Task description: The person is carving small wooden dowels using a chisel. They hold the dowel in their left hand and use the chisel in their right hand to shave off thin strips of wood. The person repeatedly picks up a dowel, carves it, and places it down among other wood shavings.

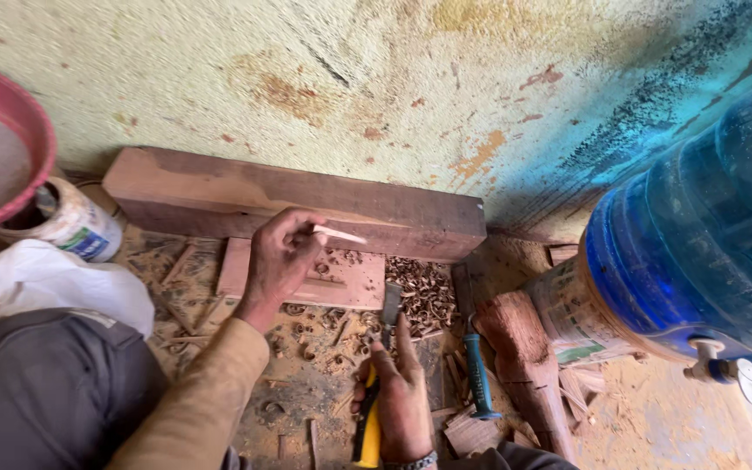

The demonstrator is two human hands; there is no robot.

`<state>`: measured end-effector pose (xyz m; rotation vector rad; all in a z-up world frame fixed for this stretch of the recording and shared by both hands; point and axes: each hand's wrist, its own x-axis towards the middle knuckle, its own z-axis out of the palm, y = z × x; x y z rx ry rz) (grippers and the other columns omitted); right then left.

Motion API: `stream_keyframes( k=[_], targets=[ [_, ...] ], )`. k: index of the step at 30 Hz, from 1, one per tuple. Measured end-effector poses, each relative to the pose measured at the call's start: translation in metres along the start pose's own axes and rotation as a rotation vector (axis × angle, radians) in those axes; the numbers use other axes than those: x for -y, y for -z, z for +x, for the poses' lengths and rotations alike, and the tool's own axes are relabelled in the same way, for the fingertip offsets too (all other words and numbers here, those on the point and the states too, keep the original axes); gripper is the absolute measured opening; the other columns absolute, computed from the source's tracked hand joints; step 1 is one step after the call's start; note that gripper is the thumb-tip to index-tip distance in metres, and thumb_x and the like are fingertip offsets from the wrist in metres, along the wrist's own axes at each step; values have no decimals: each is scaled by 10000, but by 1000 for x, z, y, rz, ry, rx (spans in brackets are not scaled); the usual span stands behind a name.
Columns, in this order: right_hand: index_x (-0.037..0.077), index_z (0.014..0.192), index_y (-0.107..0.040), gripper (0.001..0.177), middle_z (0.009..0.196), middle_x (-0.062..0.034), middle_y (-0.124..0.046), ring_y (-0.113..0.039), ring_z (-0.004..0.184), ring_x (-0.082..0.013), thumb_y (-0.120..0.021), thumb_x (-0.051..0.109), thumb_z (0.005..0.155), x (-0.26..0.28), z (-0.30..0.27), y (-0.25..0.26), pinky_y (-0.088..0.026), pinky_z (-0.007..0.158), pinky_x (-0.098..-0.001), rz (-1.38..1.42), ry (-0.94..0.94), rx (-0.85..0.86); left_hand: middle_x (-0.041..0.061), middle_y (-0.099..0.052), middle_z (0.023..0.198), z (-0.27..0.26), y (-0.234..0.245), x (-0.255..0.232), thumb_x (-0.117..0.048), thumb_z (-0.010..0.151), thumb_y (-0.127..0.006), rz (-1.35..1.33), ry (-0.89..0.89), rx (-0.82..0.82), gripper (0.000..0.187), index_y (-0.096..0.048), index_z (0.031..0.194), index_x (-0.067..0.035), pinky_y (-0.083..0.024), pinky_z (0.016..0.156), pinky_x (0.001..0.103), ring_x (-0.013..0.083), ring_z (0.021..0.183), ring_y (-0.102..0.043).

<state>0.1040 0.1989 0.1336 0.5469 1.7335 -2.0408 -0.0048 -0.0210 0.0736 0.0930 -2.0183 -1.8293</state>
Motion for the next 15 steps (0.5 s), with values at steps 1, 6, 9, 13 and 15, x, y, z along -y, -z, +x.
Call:
stream_keyframes(
  k=[1,6,9,13,15],
  targets=[
    [277,1630,-248,746,649,-54,-598,-536,459,-140,-573,193,964,3,-4,0,-447,379,-296,3,7,-14,84,-763,952,2,6,-14,-84,919,-721,12,-19,58,149,-724,1068,-94,-642,589,283,139,708,-731],
    [323,1626,-257,731,641,-45,-542,-508,465,-142,-561,200,973,15,-19,-5,-438,383,-300,38,-9,-18,83,-818,1014,3,49,-77,-63,922,-694,52,-46,323,226,-776,1131,-90,-667,742,288,121,810,-766],
    [334,1626,-255,728,656,-49,-540,-503,474,-145,-554,189,979,16,-20,-11,-441,393,-308,47,-35,-22,102,-836,1033,-5,65,-93,-75,920,-681,142,83,369,255,-785,1150,-112,-604,646,360,185,705,-693],
    [316,1621,-246,720,670,-69,-552,-513,480,-158,-558,179,986,10,-16,-16,-456,407,-325,-3,-79,-51,102,-796,1138,-14,58,-88,-92,924,-664,-29,0,417,253,-771,1150,-122,-678,768,365,160,891,-775],
    [316,1621,-259,719,669,-76,-552,-514,476,-164,-569,183,986,6,-13,-17,-455,407,-329,-24,-97,-62,93,-772,1232,-14,51,-83,-101,935,-653,-39,-32,458,263,-767,1169,-137,-645,818,366,165,940,-774]
  ],
)
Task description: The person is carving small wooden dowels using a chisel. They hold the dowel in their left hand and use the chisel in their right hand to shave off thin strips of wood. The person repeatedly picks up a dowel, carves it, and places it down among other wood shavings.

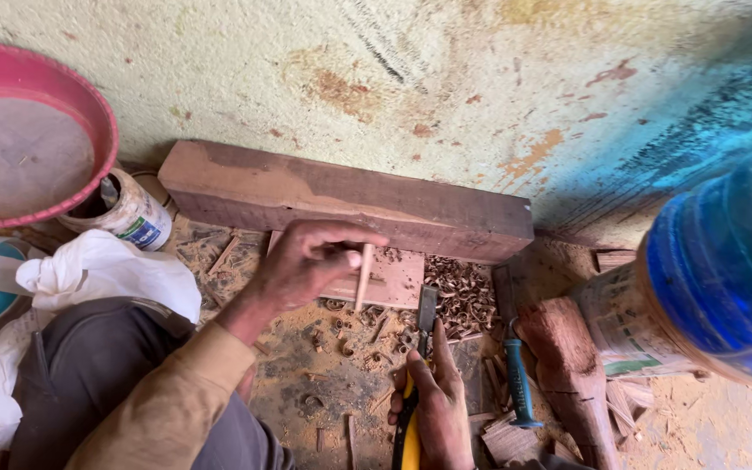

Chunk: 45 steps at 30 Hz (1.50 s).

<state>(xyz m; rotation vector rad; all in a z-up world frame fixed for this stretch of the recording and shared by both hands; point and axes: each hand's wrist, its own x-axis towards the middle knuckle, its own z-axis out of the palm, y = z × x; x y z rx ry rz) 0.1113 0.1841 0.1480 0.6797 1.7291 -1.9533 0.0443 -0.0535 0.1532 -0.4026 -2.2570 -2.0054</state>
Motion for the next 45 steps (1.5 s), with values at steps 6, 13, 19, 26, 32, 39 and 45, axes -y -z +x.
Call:
stream_keyframes(
  k=[6,13,19,26,32,39,45],
  targets=[
    [311,1619,-262,714,680,-105,-559,-519,474,-181,-572,182,989,-4,11,-7,-446,402,-352,-69,-22,-24,83,-757,1279,8,-2,5,-96,945,-656,-32,-75,23,274,-757,1193,-151,-592,971,441,206,1188,-723],
    [319,1615,-263,719,674,-90,-562,-523,463,-181,-586,208,982,-15,20,-10,-445,400,-344,-80,-40,8,80,-768,1210,3,-8,-2,-52,918,-623,-52,-22,50,338,-760,1220,-115,-619,983,390,185,1108,-722],
    [316,1619,-263,726,659,-80,-554,-523,459,-171,-586,209,977,-17,21,-9,-453,401,-333,-78,-37,29,78,-771,1094,4,-9,-4,-68,878,-616,40,-6,44,378,-774,1219,-113,-637,883,339,158,955,-719],
    [294,1670,-225,764,659,-84,-562,-523,459,-167,-563,207,990,-17,20,-9,-458,403,-335,-122,-37,29,51,-757,1065,3,-10,-6,-97,864,-658,106,-62,28,333,-765,1180,-102,-639,870,312,118,940,-715],
    [267,1624,-228,721,653,-81,-559,-522,457,-162,-566,203,990,-18,20,-10,-456,402,-331,-109,-35,40,21,-720,921,4,-10,-6,-90,861,-648,125,-9,28,302,-759,1142,-87,-613,740,293,93,822,-669],
    [269,1628,-226,728,650,-75,-552,-508,447,-157,-575,205,992,-19,20,-10,-445,395,-325,-95,-45,44,20,-687,870,3,-7,0,-120,835,-674,122,-41,88,156,-696,974,-53,-593,710,282,95,775,-649],
    [274,1627,-214,736,652,-73,-556,-509,446,-151,-576,206,990,-20,21,-10,-448,389,-327,-107,-38,58,26,-673,824,3,-7,-7,-161,864,-687,-66,160,81,172,-691,973,-28,-614,711,276,84,759,-674]
  ],
)
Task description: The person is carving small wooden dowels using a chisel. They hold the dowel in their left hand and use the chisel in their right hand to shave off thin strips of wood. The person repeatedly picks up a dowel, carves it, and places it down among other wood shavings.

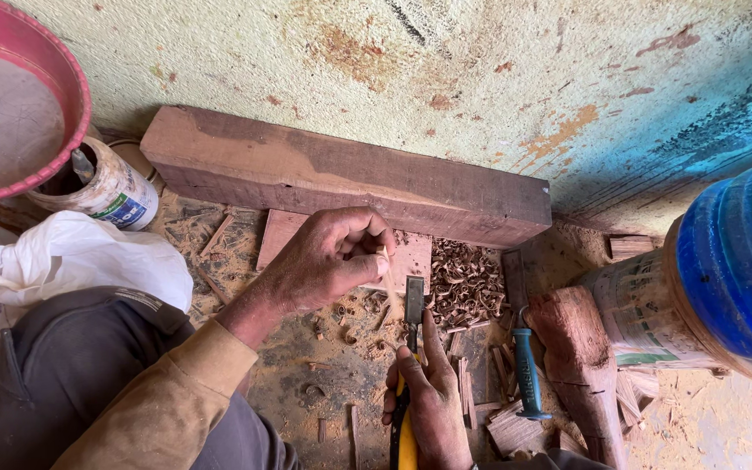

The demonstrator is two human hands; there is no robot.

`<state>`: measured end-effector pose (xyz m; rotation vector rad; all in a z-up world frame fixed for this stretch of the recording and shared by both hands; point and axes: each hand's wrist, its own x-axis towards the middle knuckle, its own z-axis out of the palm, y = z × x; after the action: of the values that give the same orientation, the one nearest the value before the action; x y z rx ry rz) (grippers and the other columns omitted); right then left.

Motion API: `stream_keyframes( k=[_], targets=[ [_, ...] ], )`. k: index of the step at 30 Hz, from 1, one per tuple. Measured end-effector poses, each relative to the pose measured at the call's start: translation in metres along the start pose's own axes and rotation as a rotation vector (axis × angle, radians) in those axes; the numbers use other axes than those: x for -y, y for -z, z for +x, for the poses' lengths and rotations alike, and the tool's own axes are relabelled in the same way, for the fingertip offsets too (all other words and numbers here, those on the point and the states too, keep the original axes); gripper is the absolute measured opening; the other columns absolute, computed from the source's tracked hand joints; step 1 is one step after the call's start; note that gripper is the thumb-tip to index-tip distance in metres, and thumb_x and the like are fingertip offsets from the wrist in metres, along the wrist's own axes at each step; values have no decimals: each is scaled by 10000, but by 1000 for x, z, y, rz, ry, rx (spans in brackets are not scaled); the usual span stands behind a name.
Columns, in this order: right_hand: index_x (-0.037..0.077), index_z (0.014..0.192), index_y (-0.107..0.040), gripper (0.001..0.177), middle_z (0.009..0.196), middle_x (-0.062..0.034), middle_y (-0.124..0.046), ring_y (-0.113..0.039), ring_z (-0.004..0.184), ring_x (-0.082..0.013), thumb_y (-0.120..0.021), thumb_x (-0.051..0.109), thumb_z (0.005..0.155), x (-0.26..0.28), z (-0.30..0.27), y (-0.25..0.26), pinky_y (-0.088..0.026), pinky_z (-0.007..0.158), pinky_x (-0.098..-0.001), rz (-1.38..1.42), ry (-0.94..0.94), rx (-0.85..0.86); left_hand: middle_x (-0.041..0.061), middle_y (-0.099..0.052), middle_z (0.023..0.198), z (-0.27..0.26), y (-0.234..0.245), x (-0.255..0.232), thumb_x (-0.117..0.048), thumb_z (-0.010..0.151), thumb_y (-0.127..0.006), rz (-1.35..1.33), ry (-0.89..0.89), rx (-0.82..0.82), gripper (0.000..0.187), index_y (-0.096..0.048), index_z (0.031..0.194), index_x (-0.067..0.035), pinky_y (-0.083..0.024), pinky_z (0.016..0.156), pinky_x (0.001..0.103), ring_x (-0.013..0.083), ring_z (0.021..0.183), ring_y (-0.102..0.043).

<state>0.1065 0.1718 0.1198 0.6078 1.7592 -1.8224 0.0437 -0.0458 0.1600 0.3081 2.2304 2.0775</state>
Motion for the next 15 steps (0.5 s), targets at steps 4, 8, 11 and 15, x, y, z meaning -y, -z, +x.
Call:
stream_keyframes(
  k=[4,8,11,15],
  targets=[
    [288,1629,-210,740,657,-69,-557,-510,445,-149,-576,215,991,-3,0,1,-447,393,-319,9,1,14,44,-710,818,3,-2,0,-136,879,-690,25,48,-20,183,-713,1009,-10,-612,671,273,90,728,-691],
    [292,1632,-216,741,660,-69,-558,-511,444,-150,-580,223,990,-4,1,0,-449,394,-314,6,16,21,69,-747,849,4,-1,2,-130,884,-692,57,68,-44,217,-732,1059,-9,-632,685,274,91,748,-725],
    [303,1626,-211,738,656,-68,-556,-508,444,-153,-578,238,990,-2,0,-1,-446,393,-320,-8,-7,7,70,-776,884,5,1,6,-133,882,-687,103,58,-45,230,-742,1080,-31,-646,707,271,101,763,-752],
    [294,1628,-233,735,656,-62,-556,-511,453,-148,-582,221,986,0,-3,-1,-450,398,-312,4,17,9,59,-792,897,9,17,5,-163,914,-682,576,53,6,162,-767,1030,-87,-634,672,317,161,692,-729]
  ],
)
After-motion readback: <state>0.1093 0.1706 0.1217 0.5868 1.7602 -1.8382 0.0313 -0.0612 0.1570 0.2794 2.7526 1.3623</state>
